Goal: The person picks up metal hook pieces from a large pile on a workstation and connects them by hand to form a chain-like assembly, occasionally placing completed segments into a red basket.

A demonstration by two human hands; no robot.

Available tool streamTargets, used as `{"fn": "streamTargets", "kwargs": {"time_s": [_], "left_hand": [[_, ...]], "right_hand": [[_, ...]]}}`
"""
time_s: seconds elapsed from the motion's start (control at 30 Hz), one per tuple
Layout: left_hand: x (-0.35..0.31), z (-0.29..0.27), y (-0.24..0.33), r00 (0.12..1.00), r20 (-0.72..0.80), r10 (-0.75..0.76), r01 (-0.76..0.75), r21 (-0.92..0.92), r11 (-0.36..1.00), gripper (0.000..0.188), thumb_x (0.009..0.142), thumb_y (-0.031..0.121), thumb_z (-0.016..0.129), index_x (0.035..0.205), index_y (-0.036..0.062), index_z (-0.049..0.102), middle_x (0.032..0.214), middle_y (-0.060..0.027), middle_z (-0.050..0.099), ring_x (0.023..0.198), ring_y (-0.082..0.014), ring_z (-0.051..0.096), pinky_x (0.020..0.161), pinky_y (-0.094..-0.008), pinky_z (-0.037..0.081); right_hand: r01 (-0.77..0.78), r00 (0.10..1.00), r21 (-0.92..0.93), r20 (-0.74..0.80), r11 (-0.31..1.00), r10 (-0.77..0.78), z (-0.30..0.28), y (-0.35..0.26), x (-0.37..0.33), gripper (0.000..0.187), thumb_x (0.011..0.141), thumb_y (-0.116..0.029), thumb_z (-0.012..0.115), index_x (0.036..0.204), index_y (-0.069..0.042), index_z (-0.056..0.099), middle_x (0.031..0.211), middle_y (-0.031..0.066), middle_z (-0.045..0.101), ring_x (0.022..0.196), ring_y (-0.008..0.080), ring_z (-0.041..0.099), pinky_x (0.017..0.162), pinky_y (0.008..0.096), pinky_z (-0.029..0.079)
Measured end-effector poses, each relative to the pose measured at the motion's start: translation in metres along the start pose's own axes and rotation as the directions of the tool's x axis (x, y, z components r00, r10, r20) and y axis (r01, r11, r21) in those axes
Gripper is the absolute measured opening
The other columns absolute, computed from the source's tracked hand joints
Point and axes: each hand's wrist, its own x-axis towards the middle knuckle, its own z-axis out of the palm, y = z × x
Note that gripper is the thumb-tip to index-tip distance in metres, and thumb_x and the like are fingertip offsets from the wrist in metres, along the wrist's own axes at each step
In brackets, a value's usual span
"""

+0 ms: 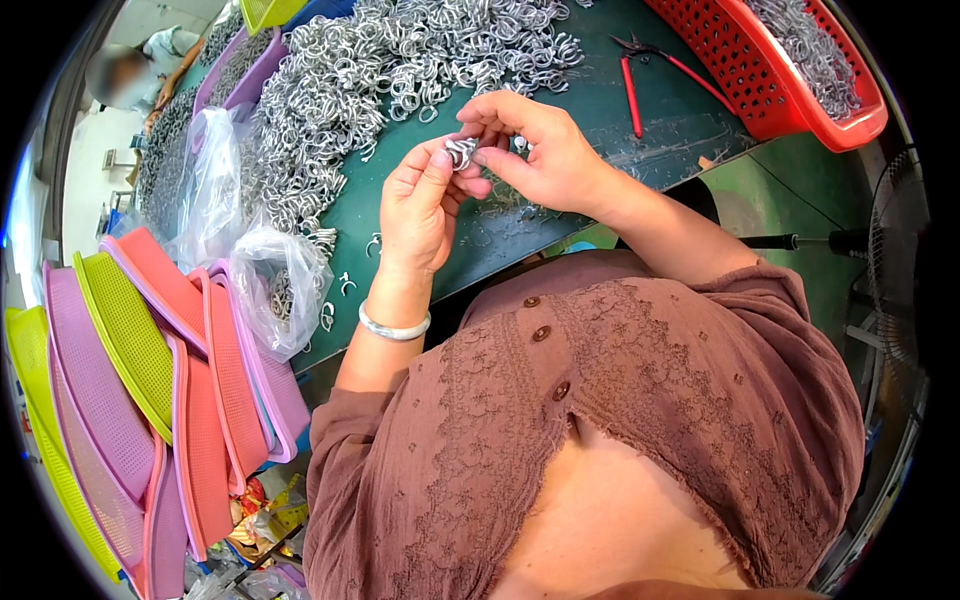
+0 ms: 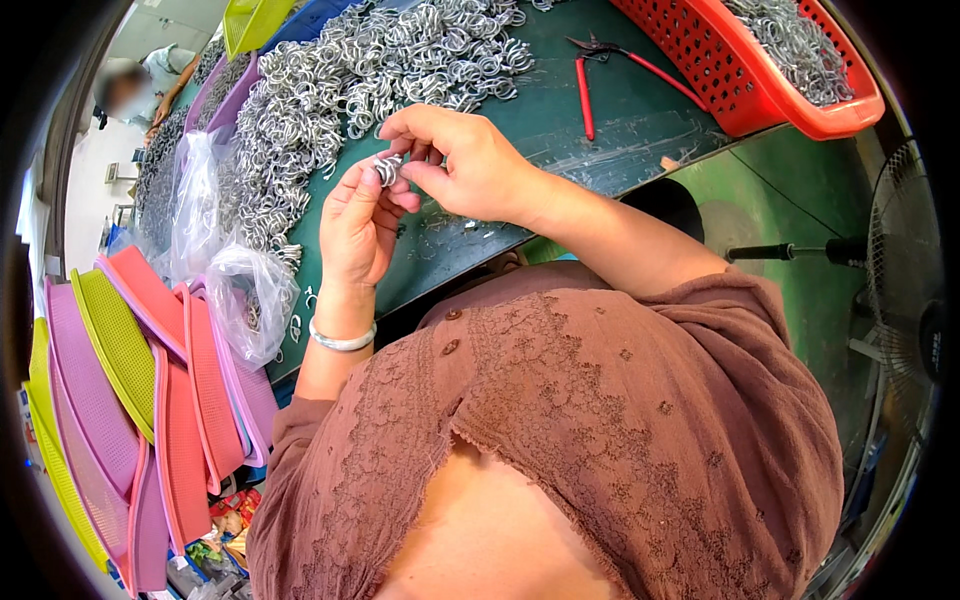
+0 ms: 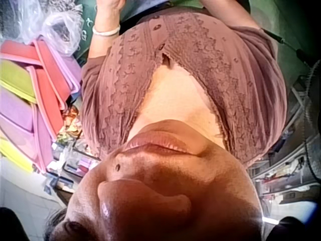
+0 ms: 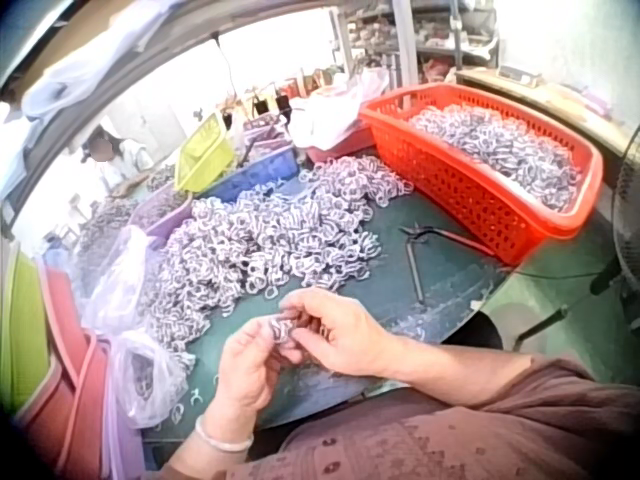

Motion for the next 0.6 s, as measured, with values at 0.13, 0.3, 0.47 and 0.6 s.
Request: {"fn": "streamTargets", "kwargs": {"time_s": [0.13,0.3,0.47,0.6], "left_hand": [[-0.002,0.003,0.002,0.999,0.011,-0.035,0.035,-0.036,0.999,0.023,0.088,0.017,0.043,0.101,-0.0005,0.051,0.074,-0.0061,0.057,0.061,-0.0145,0.056,0.058,-0.0246,0.047],[-0.005,0.01,0.007,1.0,-0.012,-0.028,0.028,0.003,1.0,0.021,0.088,0.016,0.042,0.101,0.0003,0.048,0.073,-0.0057,0.056,0.06,-0.0144,0.056,0.057,-0.0247,0.047],[-0.006,0.012,0.007,0.965,-0.093,0.246,-0.197,0.362,0.911,0.01,0.084,0.009,0.05,0.091,0.0025,0.049,0.072,-0.0024,0.053,0.061,-0.0093,0.052,0.056,-0.0211,0.045],[-0.008,0.006,0.007,0.956,-0.056,0.288,-0.225,0.489,0.843,0.006,0.08,0.005,0.054,0.085,0.002,0.052,0.075,-0.0005,0.051,0.062,-0.0059,0.048,0.057,-0.0182,0.042]], "right_hand": [[0.105,0.994,-0.103,-0.032,0.989,-0.109,0.0,0.001,0.002,0.027,0.069,0.003,0.056,0.095,-0.002,0.052,0.075,0.0076,0.057,0.066,0.0168,0.057,0.059,0.0252,0.046],[0.17,0.983,-0.174,-0.046,0.97,-0.18,0.001,-0.001,0.003,0.026,0.068,0.003,0.056,0.093,-0.001,0.052,0.071,0.0088,0.055,0.064,0.0211,0.056,0.058,0.0272,0.046],[0.212,0.977,-0.237,0.023,0.948,-0.212,-0.003,-0.001,0.004,0.029,0.07,0.009,0.053,0.098,0.0,0.051,0.071,0.0047,0.051,0.063,0.0114,0.051,0.057,0.023,0.044],[0.248,0.968,-0.27,0.033,0.93,-0.249,-0.002,-0.001,0.005,0.03,0.069,0.009,0.053,0.098,0.0,0.051,0.069,0.0046,0.05,0.06,0.0122,0.05,0.056,0.0235,0.044]]}}
